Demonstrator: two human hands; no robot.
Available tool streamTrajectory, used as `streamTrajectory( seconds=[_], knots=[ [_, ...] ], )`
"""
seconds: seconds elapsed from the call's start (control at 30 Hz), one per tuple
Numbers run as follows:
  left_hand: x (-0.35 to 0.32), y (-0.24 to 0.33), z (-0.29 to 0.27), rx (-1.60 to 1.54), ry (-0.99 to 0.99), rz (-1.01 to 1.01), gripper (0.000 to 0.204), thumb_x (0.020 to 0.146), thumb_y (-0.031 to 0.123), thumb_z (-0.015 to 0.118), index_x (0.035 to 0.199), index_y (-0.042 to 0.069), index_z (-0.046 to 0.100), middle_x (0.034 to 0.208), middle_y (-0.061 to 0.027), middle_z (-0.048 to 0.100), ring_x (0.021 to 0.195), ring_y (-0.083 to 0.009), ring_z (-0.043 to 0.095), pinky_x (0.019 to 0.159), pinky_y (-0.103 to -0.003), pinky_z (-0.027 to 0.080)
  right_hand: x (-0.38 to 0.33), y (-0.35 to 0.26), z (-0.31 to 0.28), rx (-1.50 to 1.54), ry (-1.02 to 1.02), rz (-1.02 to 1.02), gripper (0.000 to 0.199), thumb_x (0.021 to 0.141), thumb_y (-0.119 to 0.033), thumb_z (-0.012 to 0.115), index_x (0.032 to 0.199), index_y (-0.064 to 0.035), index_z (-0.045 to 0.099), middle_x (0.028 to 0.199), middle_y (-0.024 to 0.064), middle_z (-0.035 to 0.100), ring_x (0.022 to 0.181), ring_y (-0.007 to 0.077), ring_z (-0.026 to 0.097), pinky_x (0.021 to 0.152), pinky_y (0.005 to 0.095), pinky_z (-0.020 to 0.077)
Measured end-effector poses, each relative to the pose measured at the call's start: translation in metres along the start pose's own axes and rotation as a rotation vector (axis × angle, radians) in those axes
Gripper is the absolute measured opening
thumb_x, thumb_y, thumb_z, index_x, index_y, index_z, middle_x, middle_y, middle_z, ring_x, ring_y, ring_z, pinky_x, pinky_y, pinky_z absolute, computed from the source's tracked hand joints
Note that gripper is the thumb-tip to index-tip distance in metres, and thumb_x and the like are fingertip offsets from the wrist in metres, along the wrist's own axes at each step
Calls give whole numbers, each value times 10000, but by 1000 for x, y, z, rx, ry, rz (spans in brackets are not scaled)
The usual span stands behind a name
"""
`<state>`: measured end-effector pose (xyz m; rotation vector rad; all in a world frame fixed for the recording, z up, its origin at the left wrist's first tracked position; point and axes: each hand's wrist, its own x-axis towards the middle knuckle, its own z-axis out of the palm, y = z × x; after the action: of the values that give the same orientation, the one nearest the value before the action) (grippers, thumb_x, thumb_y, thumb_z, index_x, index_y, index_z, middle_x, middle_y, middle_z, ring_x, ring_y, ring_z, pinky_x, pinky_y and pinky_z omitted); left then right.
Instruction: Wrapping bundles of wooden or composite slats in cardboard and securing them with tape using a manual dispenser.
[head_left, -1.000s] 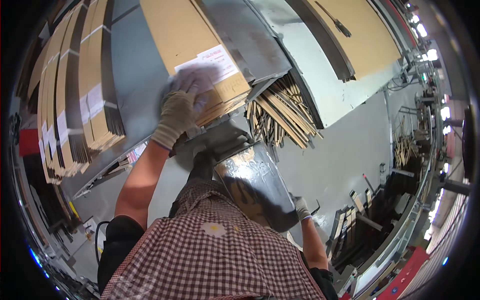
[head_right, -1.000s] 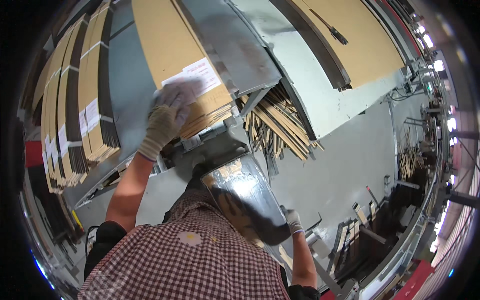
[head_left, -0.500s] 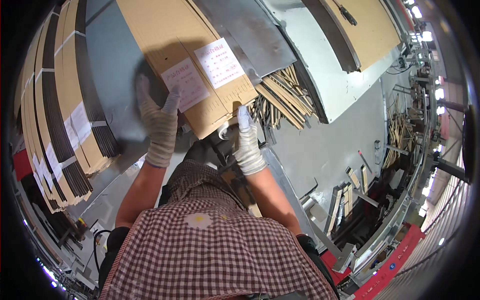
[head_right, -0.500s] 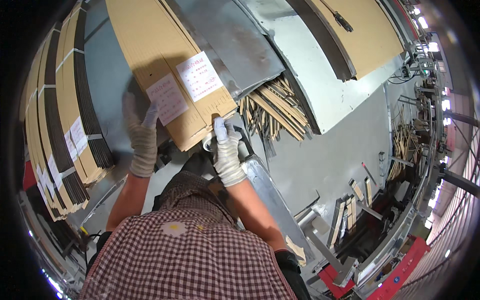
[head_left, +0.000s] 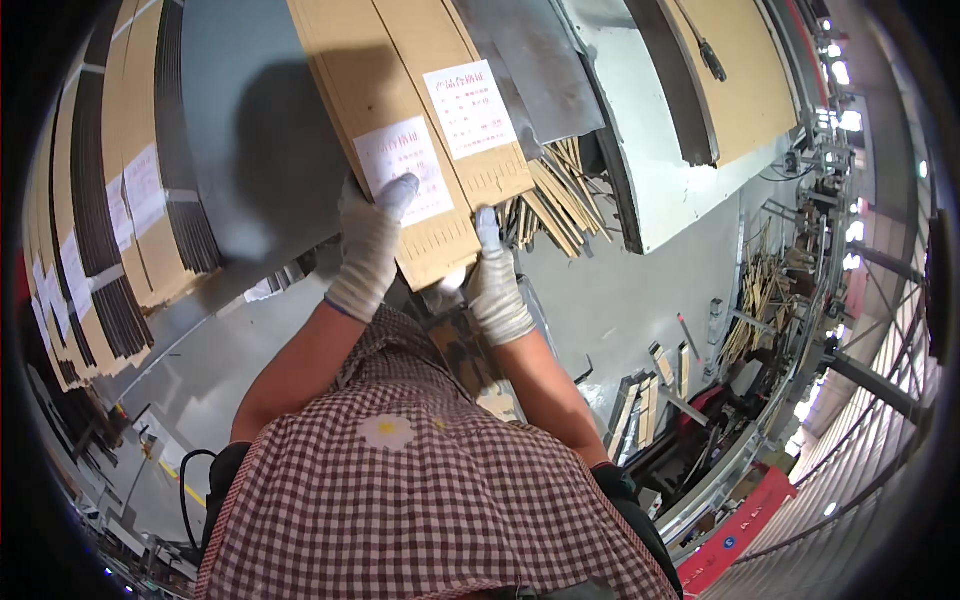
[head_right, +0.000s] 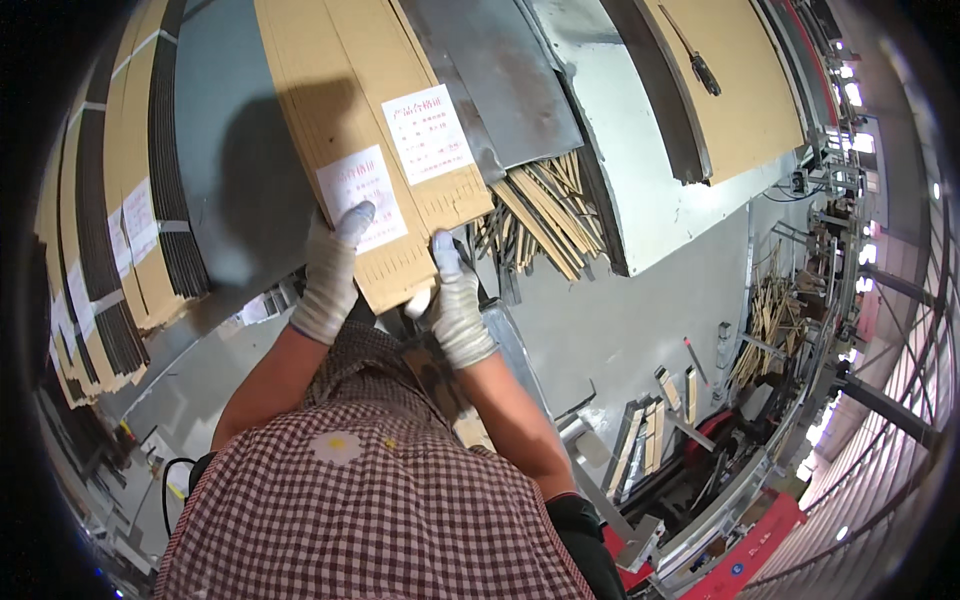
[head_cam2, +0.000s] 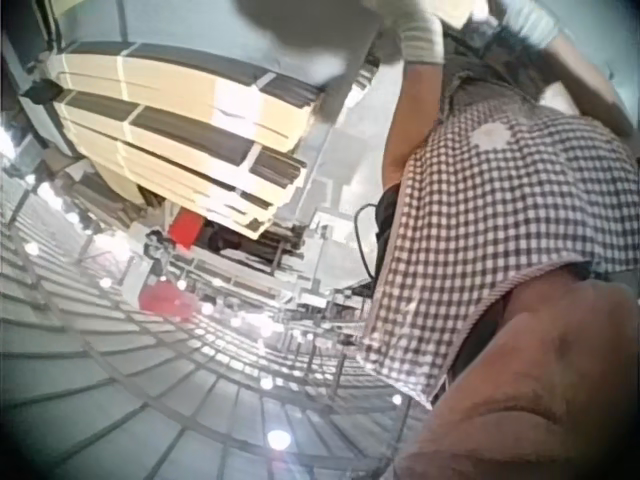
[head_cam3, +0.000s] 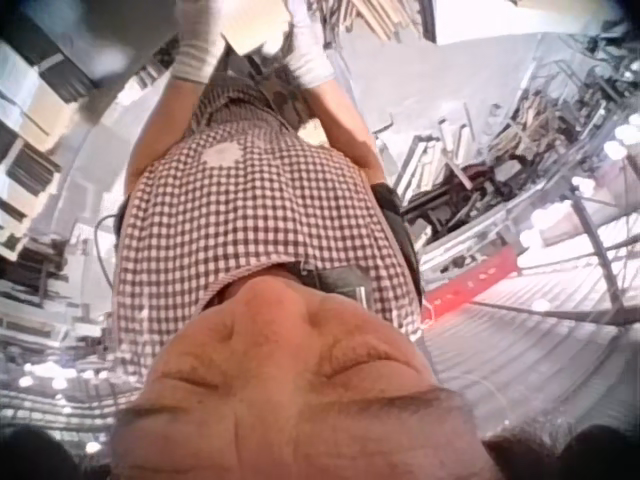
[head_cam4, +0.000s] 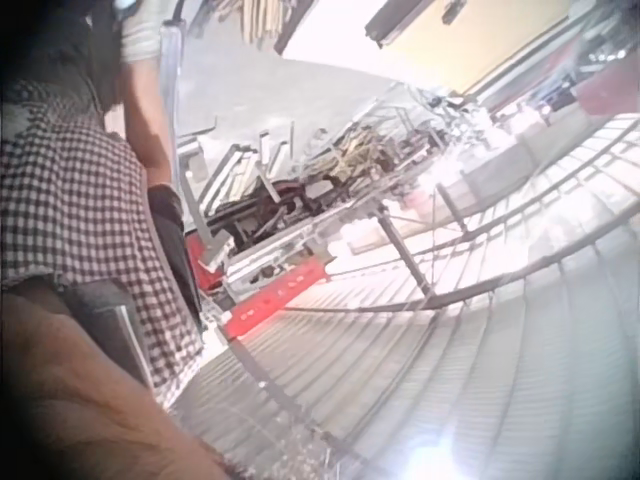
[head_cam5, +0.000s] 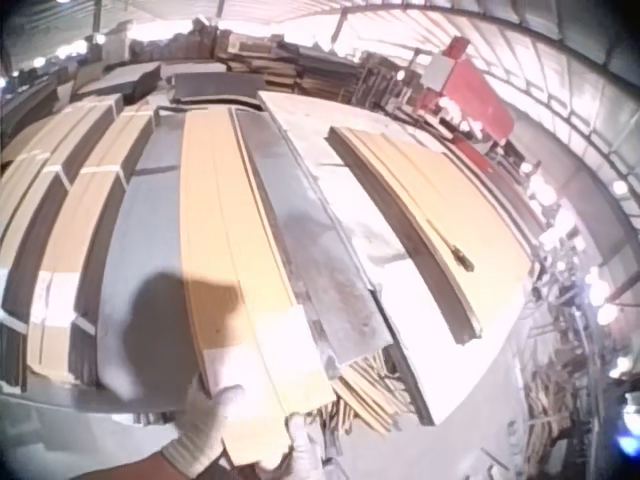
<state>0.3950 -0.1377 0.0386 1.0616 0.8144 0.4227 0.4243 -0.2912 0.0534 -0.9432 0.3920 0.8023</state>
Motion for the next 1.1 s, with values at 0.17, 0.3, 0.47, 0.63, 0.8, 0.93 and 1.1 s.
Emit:
streamTrajectory(
  seconds=[0.17, 0.3, 0.47, 0.63, 0.8, 0.93, 1.1],
  knots=[
    [-47, -19, 9, -198, -79, -53, 534, 833, 48, 754, 1298, -11, 498, 1169, -115, 654, 1040, -211, 665, 912, -359, 567, -4, -20, -59, -64, 12, 137, 428, 1000, -377, 609, 1214, -7, 617, 1048, 90, 701, 972, 201, 680, 895, 337, 558],
    [-43, -5, 9, -375, -148, -169, 600, 851, 140, 733, 1355, 11, 435, 1194, -131, 622, 1054, -238, 666, 908, -378, 578, 9, -48, -32, -347, 86, 129, 325, 965, -233, 623, 1168, 20, 646, 965, 80, 708, 854, 186, 685, 781, 312, 565],
    [-42, -17, 10, -476, -180, -306, 552, 933, 219, 658, 1408, 30, 450, 1225, -126, 619, 1107, -251, 643, 952, -406, 554, 31, -20, -78, -1369, -532, -754, 290, 950, -171, 570, 1183, -15, 644, 1039, 134, 677, 949, 266, 663, 819, 357, 545],
    [-89, -48, 6, -361, -161, -269, 535, 967, 187, 623, 1437, 24, 426, 1262, -124, 615, 1126, -255, 648, 953, -417, 566, -9, -51, -75, -2087, -530, -340, 295, 883, -54, 573, 1168, -11, 636, 1106, 190, 647, 1053, 329, 633, 913, 399, 528],
    [-102, -50, 6, -302, -95, -214, 659, 873, 168, 786, 1400, 48, 409, 1215, -86, 615, 1084, -188, 645, 910, -356, 588, -59, -88, -65, -1407, -416, -391, 526, 911, 23, 514, 1432, -43, 498, 1108, 154, 666, 945, 205, 619, 879, 335, 514],
    [-115, 7, 5, -56, -10, 167, 700, 782, 170, 873, 1351, 31, 490, 1172, -75, 617, 1100, -172, 629, 935, -331, 559, -97, -105, -41, -952, -467, -355, 748, 913, 99, 455, 1608, -97, 261, 1172, 131, 624, 951, 124, 557, 889, 268, 496],
    [-131, 47, 12, 359, -363, 426, 540, 703, 189, 899, 1158, 40, 647, 1047, -118, 654, 984, -280, 642, 894, -396, 507, -108, -103, -17, -1412, -566, -634, 734, 949, -63, 581, 1597, -48, 235, 1208, 222, 647, 969, 303, 670, 861, 377, 537]
  ],
)
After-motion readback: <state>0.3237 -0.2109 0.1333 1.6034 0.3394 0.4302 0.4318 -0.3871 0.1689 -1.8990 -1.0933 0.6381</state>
